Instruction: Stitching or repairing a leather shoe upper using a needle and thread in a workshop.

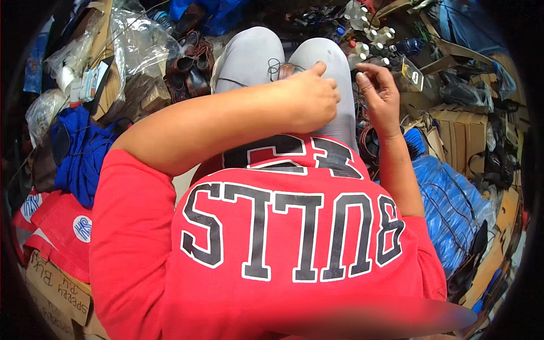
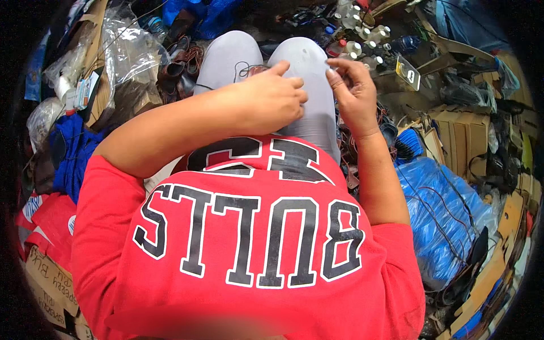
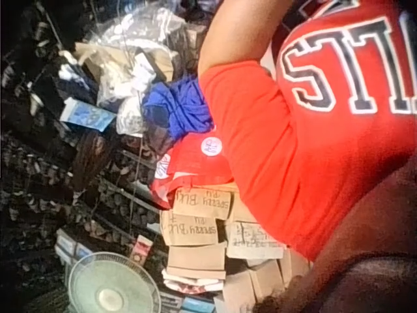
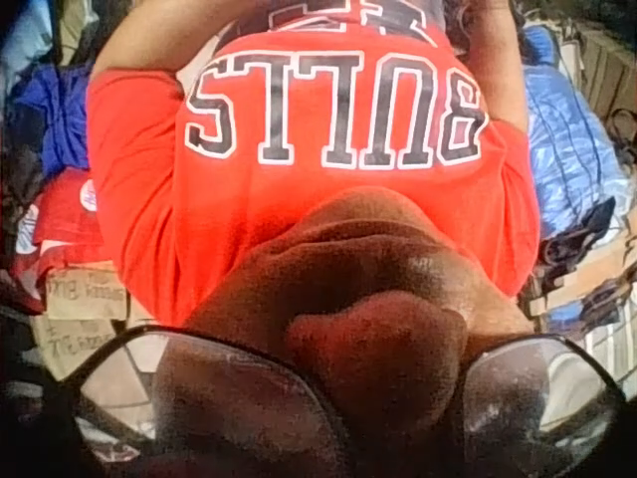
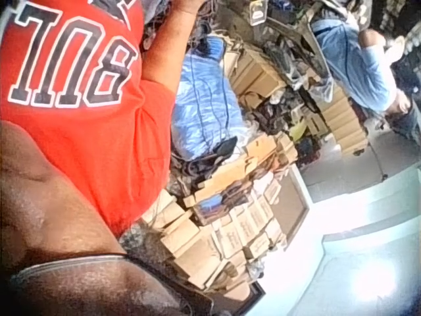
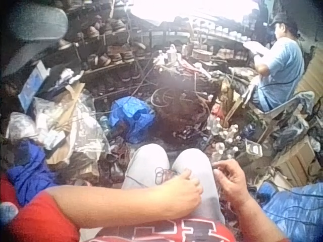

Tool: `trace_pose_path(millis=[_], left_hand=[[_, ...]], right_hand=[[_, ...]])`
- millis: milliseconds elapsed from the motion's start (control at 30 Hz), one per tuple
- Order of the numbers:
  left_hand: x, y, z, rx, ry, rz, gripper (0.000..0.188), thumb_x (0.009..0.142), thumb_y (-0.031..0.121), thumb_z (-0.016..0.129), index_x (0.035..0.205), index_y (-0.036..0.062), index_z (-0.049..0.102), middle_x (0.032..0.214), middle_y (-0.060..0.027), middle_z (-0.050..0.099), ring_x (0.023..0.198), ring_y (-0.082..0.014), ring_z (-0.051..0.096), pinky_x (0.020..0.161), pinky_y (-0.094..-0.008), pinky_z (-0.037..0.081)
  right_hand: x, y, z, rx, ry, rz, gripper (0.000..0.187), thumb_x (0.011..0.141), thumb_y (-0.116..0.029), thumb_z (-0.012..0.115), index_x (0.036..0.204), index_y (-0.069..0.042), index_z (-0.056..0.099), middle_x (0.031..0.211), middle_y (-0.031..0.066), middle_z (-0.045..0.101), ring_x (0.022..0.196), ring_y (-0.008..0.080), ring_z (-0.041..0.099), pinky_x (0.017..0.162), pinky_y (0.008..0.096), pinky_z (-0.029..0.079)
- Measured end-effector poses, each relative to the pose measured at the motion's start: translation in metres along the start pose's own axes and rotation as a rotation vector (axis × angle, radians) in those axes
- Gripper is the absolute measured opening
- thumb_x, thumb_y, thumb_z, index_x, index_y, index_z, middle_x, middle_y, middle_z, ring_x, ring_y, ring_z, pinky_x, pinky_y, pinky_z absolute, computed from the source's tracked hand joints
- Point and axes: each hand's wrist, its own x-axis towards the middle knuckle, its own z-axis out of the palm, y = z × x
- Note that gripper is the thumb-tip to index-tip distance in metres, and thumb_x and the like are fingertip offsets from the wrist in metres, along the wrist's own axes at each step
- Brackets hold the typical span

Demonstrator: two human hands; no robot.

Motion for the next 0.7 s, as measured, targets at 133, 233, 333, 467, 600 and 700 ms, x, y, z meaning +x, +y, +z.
trace_pose_path(millis=[133, 233, 333, 467, 600, 700], left_hand=[[0.003, -0.004, 0.003, 0.047, -0.046, 0.039, 0.012, 0.08, 0.019, 0.059, 0.083, 0.0136, 0.069, 0.091, 0.002, 0.062, 0.101, -0.0156, 0.055, 0.094, -0.0399, 0.036], [-0.008, -0.007, -0.011, -0.034, -0.179, 0.024, 0.012, 0.079, 0.019, 0.058, 0.079, 0.013, 0.069, 0.088, 0.0018, 0.063, 0.103, -0.0148, 0.053, 0.096, -0.0387, 0.034], [-0.019, -0.006, -0.009, -0.006, 0.21, 0.149, 0.011, 0.077, 0.019, 0.058, 0.075, 0.0136, 0.068, 0.084, 0.0014, 0.063, 0.104, -0.0143, 0.052, 0.097, -0.0375, 0.032], [-0.023, 0.003, -0.028, 0.059, 0.278, 0.076, 0.011, 0.074, 0.019, 0.059, 0.07, 0.0147, 0.067, 0.081, 0.0035, 0.062, 0.105, -0.0135, 0.051, 0.097, -0.0364, 0.031], [-0.029, 0.003, -0.031, 0.069, 0.262, 0.011, 0.008, 0.07, 0.02, 0.062, 0.065, 0.0151, 0.066, 0.079, 0.0048, 0.06, 0.104, -0.0137, 0.05, 0.095, -0.0355, 0.033], [-0.032, -0.002, -0.025, -0.035, 0.245, -0.01, 0.009, 0.066, 0.019, 0.068, 0.073, 0.0153, 0.067, 0.084, 0.0031, 0.062, 0.103, -0.0163, 0.051, 0.093, -0.0358, 0.035]], right_hand=[[-0.015, -0.002, 0.005, -0.261, -0.216, 0.059, 0.013, 0.084, -0.009, 0.066, 0.096, -0.005, 0.068, 0.084, 0.0036, 0.058, 0.074, 0.0112, 0.054, 0.065, 0.0247, 0.044], [-0.021, 0.0, 0.017, -0.313, -0.295, 0.046, 0.014, 0.08, -0.012, 0.067, 0.092, -0.006, 0.068, 0.084, 0.008, 0.061, 0.077, 0.0192, 0.058, 0.066, 0.0306, 0.045], [-0.011, 0.007, 0.028, -0.496, -0.353, -0.165, 0.019, 0.073, -0.018, 0.069, 0.087, -0.006, 0.067, 0.083, 0.009, 0.062, 0.079, 0.0272, 0.058, 0.067, 0.0371, 0.042], [0.004, 0.007, 0.052, -0.444, -0.415, 0.028, 0.022, 0.073, -0.029, 0.064, 0.082, -0.01, 0.066, 0.081, 0.0086, 0.066, 0.084, 0.0308, 0.059, 0.073, 0.0449, 0.035], [0.01, -0.024, 0.075, -0.525, -0.359, 0.274, 0.023, 0.076, -0.033, 0.062, 0.083, -0.012, 0.067, 0.085, 0.0086, 0.069, 0.086, 0.0287, 0.061, 0.074, 0.0457, 0.034], [0.011, -0.001, 0.077, -0.464, -0.425, 0.183, 0.023, 0.074, -0.032, 0.065, 0.085, -0.012, 0.068, 0.084, 0.0092, 0.069, 0.086, 0.0266, 0.063, 0.075, 0.0447, 0.036]])
